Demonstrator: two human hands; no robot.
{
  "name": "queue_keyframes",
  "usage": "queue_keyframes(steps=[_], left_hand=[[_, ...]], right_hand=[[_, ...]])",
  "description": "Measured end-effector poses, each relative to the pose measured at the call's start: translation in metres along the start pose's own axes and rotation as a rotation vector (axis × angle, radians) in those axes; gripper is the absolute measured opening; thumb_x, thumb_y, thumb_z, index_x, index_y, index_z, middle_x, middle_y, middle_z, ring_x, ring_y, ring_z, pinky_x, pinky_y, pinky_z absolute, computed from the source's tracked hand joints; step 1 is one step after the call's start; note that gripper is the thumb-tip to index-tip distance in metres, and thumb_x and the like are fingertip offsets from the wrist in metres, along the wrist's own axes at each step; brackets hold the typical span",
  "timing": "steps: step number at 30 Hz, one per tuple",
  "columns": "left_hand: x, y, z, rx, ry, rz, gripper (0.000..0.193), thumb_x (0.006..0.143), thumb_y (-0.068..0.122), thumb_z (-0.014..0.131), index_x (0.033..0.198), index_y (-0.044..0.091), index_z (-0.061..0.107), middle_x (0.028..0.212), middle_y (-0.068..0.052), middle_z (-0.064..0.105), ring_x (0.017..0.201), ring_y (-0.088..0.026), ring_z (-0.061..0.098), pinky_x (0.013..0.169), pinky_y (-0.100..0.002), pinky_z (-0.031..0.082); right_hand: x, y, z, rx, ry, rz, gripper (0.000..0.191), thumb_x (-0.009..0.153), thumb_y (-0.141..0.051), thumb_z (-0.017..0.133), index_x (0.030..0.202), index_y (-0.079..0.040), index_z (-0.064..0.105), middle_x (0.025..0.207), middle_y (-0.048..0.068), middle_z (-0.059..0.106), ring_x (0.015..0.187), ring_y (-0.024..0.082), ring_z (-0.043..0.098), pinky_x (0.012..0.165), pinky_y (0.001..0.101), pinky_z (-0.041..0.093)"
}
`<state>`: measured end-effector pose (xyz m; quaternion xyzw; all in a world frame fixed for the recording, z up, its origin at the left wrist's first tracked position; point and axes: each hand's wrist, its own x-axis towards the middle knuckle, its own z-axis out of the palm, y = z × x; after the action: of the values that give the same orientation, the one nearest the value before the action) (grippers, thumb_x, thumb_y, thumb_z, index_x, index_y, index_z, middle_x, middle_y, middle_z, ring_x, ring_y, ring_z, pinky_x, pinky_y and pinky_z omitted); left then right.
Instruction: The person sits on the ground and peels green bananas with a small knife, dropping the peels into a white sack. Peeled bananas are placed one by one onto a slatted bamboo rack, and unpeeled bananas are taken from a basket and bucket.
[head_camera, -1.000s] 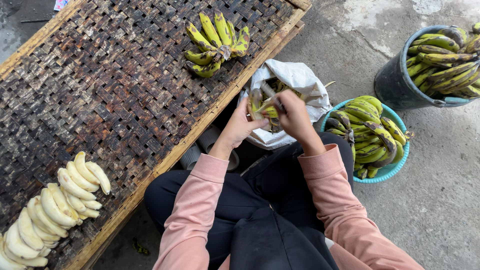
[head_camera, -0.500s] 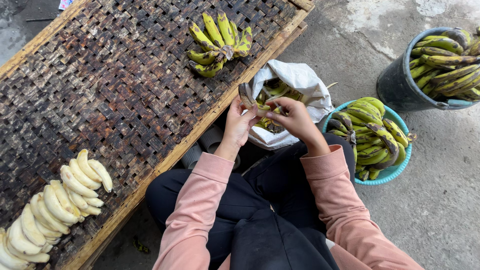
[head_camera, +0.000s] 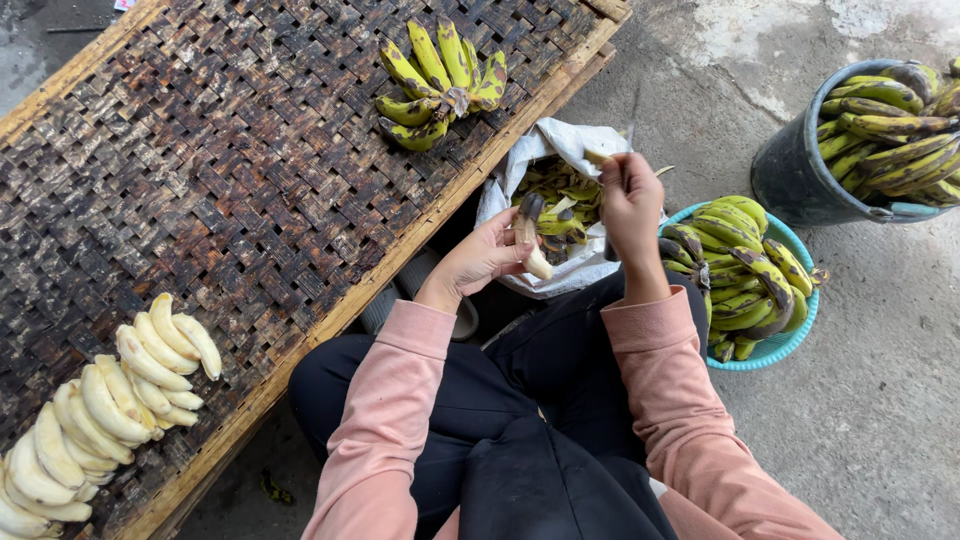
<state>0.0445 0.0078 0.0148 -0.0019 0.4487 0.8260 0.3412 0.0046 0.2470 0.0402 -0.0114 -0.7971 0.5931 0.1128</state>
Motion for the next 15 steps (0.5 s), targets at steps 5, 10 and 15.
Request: queue_keyframes(steps=[5, 10, 15], left_hand=[[0.013, -0.009, -0.006, -0.033, 0.159, 0.096, 0.056, 0.098, 0.012, 0.063, 0.151, 0.009, 0.046, 0.123, -0.005, 0.064, 0.109, -0.016, 0.067, 0.089, -0.037, 0.064], [0.024, -0.017, -0.006, 0.260, 0.380, 0.415, 0.050, 0.099, 0.007, 0.070, 0.145, 0.001, 0.050, 0.128, -0.008, 0.067, 0.112, -0.017, 0.067, 0.094, -0.031, 0.058], [0.013, -0.014, 0.004, 0.477, 0.427, 0.480, 0.040, 0.099, 0.006, 0.068, 0.137, 0.000, 0.059, 0.123, -0.011, 0.071, 0.104, -0.017, 0.070, 0.090, -0.029, 0.058]], right_hand=[[-0.009, -0.010, -0.007, -0.296, -0.228, 0.139, 0.033, 0.102, -0.024, 0.071, 0.122, 0.001, 0.065, 0.080, 0.001, 0.062, 0.067, 0.007, 0.051, 0.057, 0.0237, 0.040], [-0.034, -0.027, 0.008, 0.184, -0.577, 0.049, 0.066, 0.109, -0.023, 0.052, 0.165, -0.010, 0.019, 0.091, -0.002, 0.053, 0.076, 0.005, 0.049, 0.066, 0.0210, 0.042], [-0.046, -0.034, 0.037, 0.231, -0.574, 0.007, 0.066, 0.110, -0.024, 0.054, 0.165, -0.014, 0.018, 0.082, -0.001, 0.048, 0.068, 0.006, 0.045, 0.058, 0.0218, 0.040]])
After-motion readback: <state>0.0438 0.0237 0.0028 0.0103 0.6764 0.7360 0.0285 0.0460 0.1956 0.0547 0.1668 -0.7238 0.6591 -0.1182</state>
